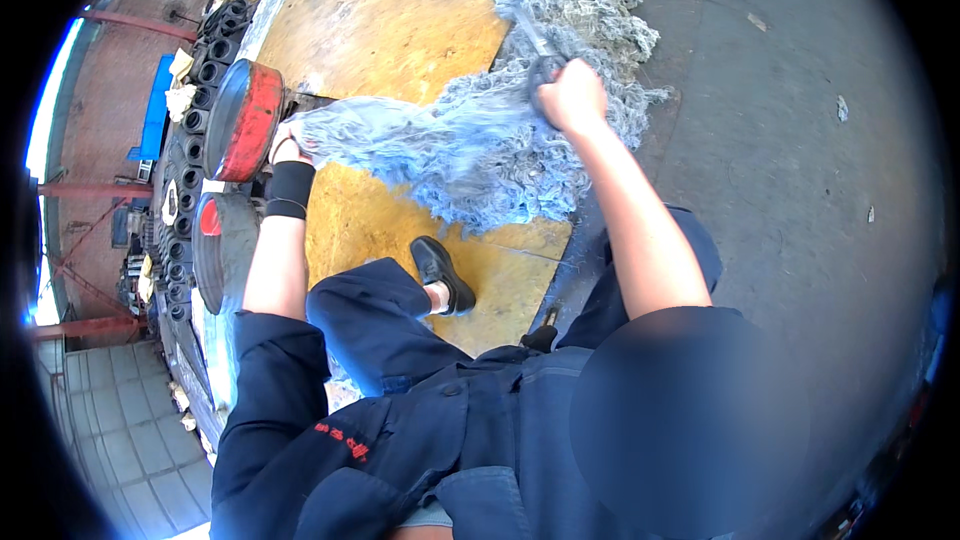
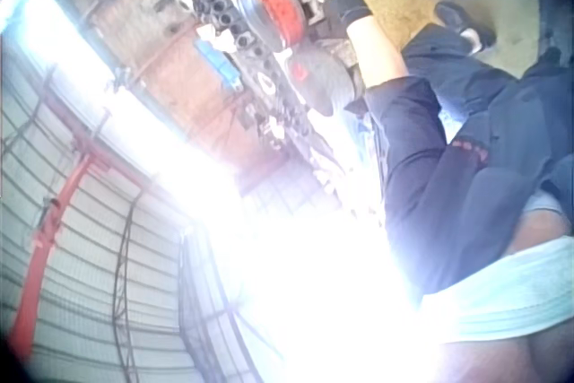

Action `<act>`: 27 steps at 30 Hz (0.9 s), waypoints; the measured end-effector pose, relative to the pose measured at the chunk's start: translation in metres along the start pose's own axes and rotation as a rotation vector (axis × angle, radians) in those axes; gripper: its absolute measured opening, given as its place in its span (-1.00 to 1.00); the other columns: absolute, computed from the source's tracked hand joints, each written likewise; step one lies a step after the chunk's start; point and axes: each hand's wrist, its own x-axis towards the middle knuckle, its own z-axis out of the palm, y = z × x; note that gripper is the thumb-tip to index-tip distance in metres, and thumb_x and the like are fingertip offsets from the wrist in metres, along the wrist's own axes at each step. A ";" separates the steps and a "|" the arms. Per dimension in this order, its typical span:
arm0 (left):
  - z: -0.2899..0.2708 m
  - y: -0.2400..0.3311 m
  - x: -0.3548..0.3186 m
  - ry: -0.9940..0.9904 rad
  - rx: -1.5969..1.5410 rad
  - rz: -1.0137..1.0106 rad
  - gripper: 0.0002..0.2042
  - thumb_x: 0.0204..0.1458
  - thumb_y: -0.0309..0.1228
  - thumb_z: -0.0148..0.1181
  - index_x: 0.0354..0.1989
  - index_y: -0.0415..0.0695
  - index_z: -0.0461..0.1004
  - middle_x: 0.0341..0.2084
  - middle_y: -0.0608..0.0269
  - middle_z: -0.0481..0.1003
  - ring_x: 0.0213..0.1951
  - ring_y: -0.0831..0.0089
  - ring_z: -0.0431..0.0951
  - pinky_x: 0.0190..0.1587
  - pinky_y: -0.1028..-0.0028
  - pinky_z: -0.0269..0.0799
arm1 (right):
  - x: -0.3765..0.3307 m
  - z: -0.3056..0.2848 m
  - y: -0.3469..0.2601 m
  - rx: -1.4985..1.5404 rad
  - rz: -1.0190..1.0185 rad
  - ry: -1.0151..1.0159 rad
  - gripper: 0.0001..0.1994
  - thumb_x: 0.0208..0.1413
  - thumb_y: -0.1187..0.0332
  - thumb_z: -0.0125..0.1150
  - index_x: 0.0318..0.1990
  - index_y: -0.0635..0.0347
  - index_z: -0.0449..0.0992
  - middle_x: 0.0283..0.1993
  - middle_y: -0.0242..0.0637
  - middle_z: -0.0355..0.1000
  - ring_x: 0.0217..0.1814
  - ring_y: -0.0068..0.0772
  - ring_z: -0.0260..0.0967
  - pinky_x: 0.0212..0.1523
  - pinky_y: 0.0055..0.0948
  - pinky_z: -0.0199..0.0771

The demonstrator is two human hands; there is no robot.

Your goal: The person uses scissors to cut strips of gray waste netting from a large pile on the floor.

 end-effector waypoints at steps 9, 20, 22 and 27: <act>-0.043 0.064 0.028 -0.046 0.515 0.268 -0.72 0.10 -0.21 0.08 -0.29 -0.21 0.49 -0.44 0.25 0.50 -0.40 0.48 0.47 -0.39 0.45 0.40 | 0.013 -0.034 0.030 0.005 -0.031 0.149 -0.70 -0.17 0.23 0.26 -0.32 0.26 0.49 -0.25 0.00 0.49 -0.14 -0.05 0.45 -0.08 -0.25 0.39; 0.022 0.036 -0.019 -0.212 0.412 0.281 -0.83 0.02 -0.35 0.20 -0.34 -0.21 0.51 -0.48 0.37 0.48 -0.43 0.57 0.43 -0.33 0.55 0.34 | -0.014 -0.014 -0.027 0.457 -0.342 -0.333 -0.73 -0.20 0.30 0.37 -0.41 0.24 0.43 -0.54 -0.38 0.37 -0.52 -0.58 0.29 -0.44 -0.53 0.29; 0.004 0.005 -0.005 -0.267 0.686 0.117 -0.69 -0.07 -0.30 0.25 -0.20 -0.24 0.47 -0.35 0.29 0.48 -0.27 0.51 0.43 -0.19 0.51 0.33 | -0.015 -0.014 -0.033 0.559 -0.362 -0.442 -0.75 -0.18 0.33 0.37 -0.38 0.22 0.43 -0.51 -0.47 0.34 -0.50 -0.66 0.27 -0.43 -0.62 0.27; 0.016 -0.124 -0.027 -0.637 0.461 -0.203 -0.52 0.07 -0.15 0.14 0.04 -0.27 0.33 -0.01 0.14 0.35 -0.02 0.41 0.37 0.05 0.42 0.28 | -0.038 -0.012 -0.062 0.771 -0.433 -0.685 -0.76 -0.14 0.37 0.36 -0.35 0.20 0.42 -0.48 -0.46 0.36 -0.46 -0.63 0.32 -0.39 -0.63 0.30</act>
